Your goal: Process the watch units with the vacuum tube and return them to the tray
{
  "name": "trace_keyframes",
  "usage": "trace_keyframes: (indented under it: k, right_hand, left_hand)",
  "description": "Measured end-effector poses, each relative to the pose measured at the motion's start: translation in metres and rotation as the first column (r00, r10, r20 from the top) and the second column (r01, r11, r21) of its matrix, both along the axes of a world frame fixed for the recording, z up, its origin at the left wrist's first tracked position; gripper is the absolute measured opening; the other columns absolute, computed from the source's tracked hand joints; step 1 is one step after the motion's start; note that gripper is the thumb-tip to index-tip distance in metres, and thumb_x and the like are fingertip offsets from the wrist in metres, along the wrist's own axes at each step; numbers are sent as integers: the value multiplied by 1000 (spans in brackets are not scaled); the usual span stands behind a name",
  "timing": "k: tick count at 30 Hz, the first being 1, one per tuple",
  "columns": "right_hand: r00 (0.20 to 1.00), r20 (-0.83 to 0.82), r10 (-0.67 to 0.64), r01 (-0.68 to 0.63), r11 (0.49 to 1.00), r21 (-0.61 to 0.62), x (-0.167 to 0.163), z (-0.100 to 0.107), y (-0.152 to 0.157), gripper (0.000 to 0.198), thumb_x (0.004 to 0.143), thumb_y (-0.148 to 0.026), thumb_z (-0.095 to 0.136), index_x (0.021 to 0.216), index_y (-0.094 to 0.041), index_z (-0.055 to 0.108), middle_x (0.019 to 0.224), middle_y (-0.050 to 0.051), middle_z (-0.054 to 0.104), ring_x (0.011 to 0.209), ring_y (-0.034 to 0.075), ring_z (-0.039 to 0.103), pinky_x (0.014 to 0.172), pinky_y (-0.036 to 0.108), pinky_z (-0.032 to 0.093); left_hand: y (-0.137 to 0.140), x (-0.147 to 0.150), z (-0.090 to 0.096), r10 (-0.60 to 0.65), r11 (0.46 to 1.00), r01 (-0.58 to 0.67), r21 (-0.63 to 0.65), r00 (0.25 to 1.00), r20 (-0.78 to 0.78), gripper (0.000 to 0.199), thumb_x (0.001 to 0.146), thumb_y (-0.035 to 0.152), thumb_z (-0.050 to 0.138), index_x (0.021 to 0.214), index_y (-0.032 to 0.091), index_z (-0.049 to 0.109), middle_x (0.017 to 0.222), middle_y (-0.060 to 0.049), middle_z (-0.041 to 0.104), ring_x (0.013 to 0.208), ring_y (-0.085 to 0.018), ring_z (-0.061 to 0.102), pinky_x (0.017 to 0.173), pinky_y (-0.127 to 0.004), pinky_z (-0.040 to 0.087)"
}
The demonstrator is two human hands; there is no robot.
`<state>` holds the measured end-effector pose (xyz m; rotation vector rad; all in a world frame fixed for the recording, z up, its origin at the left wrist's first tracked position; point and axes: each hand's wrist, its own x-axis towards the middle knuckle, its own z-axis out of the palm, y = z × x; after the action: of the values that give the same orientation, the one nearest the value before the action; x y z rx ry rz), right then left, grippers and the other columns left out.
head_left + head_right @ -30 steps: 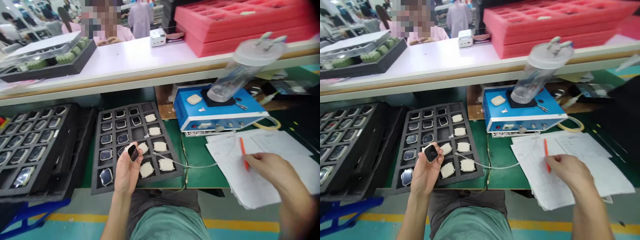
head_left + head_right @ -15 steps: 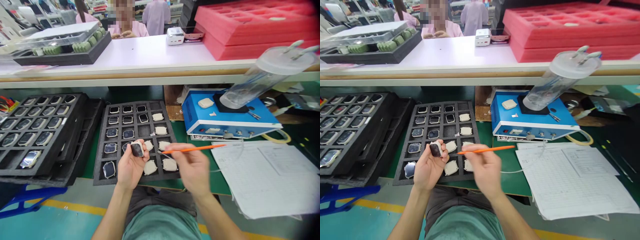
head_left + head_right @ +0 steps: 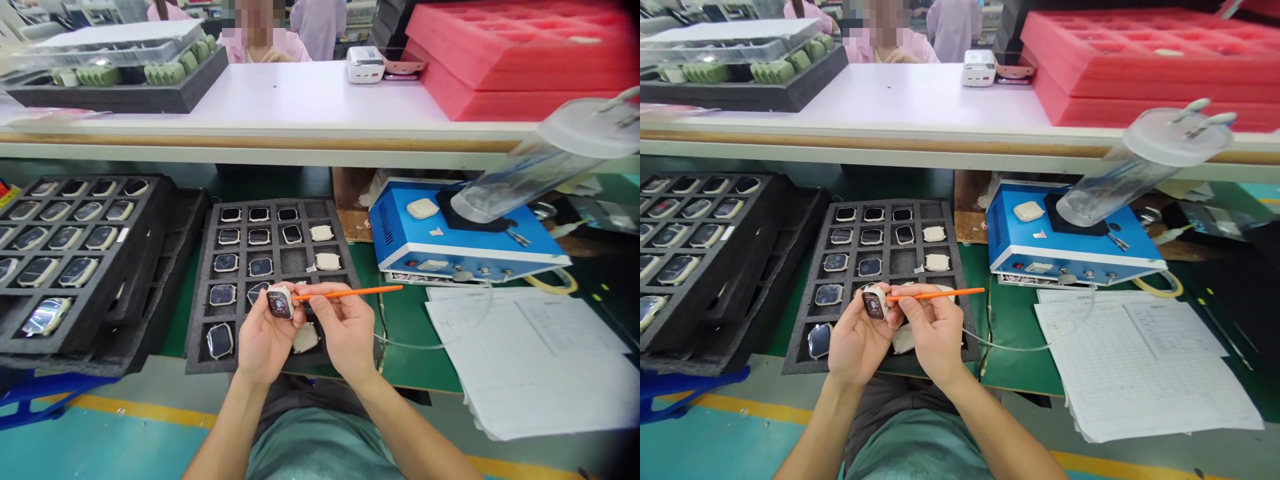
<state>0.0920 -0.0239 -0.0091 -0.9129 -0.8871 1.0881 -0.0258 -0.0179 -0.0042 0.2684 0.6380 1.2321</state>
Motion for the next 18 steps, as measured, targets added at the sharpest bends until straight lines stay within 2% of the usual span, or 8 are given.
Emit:
trace_keyframes:
  k: [11,15,18]
  right_hand:
    - [1000,-15,23,-23,1000,-15,1,-3,-1,22,93,-44,79,92,-23,76,89,5,84,63,18,76,60,32,66]
    - [997,-61,40,-39,999,10,-5,-4,0,15,94,-38,79,92,-23,77,92,5,84,62,17,75,61,32,66]
    - [998,-35,48,-48,999,10,-9,-3,-2,16,94,-38,79,90,-22,78,92,6,84,64,18,76,63,33,66]
  left_hand:
    - [0,0,1,-3,1000,2,-8,998,-63,32,103,36,58,95,12,77,89,-9,72,66,-13,63,67,-26,56]
    - [-2,0,-2,9,1000,-8,25,998,-61,32,102,37,60,97,12,78,89,-8,71,68,-13,63,69,-25,55]
    - [-1,1,-3,30,999,-27,41,997,-77,32,102,38,60,99,12,78,88,-8,70,68,-14,61,70,-26,54]
